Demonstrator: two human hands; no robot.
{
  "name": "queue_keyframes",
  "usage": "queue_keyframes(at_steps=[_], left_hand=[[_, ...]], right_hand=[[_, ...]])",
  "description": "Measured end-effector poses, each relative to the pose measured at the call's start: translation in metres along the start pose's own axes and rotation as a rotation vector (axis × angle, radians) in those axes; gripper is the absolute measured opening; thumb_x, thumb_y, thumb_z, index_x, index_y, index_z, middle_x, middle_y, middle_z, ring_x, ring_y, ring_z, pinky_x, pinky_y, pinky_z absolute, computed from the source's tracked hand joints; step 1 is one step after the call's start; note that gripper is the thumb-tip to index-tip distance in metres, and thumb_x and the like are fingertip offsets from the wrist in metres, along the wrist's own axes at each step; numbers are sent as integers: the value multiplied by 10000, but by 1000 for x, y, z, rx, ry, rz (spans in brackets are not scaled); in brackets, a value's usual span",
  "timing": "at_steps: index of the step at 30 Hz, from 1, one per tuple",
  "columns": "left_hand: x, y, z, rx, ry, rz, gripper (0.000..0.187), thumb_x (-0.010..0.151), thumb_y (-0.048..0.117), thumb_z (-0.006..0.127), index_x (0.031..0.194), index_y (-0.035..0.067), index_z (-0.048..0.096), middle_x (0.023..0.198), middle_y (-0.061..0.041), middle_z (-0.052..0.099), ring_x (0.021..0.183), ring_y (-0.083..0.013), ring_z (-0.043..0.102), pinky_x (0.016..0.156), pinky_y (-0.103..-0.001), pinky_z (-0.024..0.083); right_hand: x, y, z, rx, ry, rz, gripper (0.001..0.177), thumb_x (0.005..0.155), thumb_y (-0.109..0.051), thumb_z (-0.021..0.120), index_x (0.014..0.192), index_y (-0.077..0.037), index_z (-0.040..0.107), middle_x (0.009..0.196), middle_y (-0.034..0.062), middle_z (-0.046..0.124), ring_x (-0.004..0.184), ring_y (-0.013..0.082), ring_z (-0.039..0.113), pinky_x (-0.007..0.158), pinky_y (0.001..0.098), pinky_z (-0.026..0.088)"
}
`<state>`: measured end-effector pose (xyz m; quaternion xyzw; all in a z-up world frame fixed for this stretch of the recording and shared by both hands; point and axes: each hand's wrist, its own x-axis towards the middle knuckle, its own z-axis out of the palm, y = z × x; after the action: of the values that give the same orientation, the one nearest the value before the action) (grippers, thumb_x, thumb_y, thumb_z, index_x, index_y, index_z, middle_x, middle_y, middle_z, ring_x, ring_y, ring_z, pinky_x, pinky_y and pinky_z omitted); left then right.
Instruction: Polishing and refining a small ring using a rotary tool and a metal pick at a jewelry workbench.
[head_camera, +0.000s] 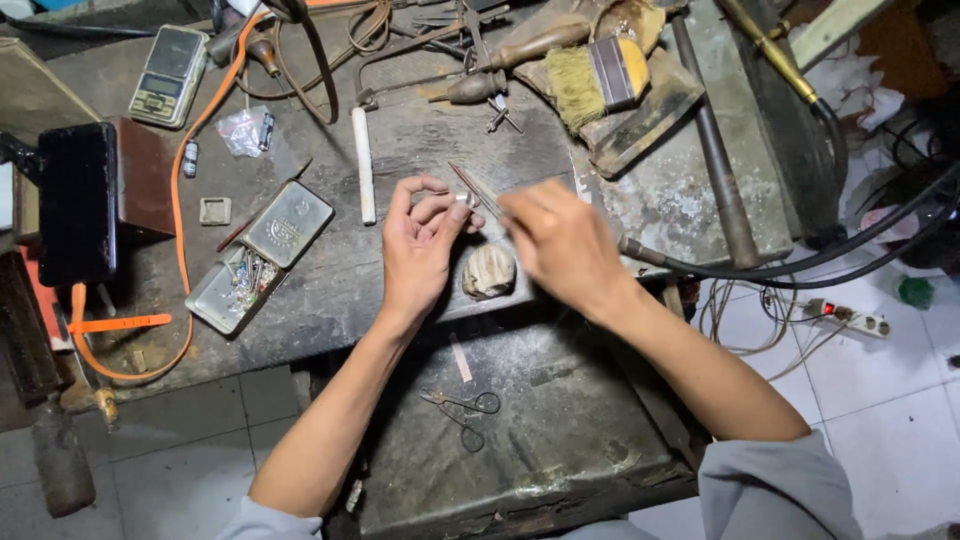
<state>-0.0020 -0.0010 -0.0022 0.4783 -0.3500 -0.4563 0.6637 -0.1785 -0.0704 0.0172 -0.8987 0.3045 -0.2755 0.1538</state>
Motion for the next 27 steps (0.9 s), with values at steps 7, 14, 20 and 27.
queue_keyframes(at_steps=[7,14,20,27], left_hand=[[0,4,-5,15,12,58,337,938,12,715,1248,14,584,1166,-176,689,963,-191,730,903,-303,625],[0,-4,-8,16,33,74,341,873,-36,779,1197,32,697,1175,-119,711,1031,-155,701,922,-255,625],[-4,9,-4,-10,73,85,458,888,-14,774,1311,43,608,1177,-126,702,1012,-133,694,936,-244,608],[-2,12,-7,13,104,69,403,942,33,735,1317,41,587,1168,-155,698,979,-138,701,936,-282,618]], right_hand=[[41,1,7,83,-309,119,114,839,-26,713,953,-13,709,779,180,706,806,407,717,712,473,579],[62,0,12,-86,-406,256,41,782,-19,657,803,-49,639,639,187,640,706,453,716,571,522,559],[73,12,9,1,-279,253,172,789,-49,664,945,-20,733,768,232,700,802,485,713,689,564,572],[7,21,-61,16,-26,186,169,879,22,549,989,14,677,840,249,634,824,495,654,755,536,532]])
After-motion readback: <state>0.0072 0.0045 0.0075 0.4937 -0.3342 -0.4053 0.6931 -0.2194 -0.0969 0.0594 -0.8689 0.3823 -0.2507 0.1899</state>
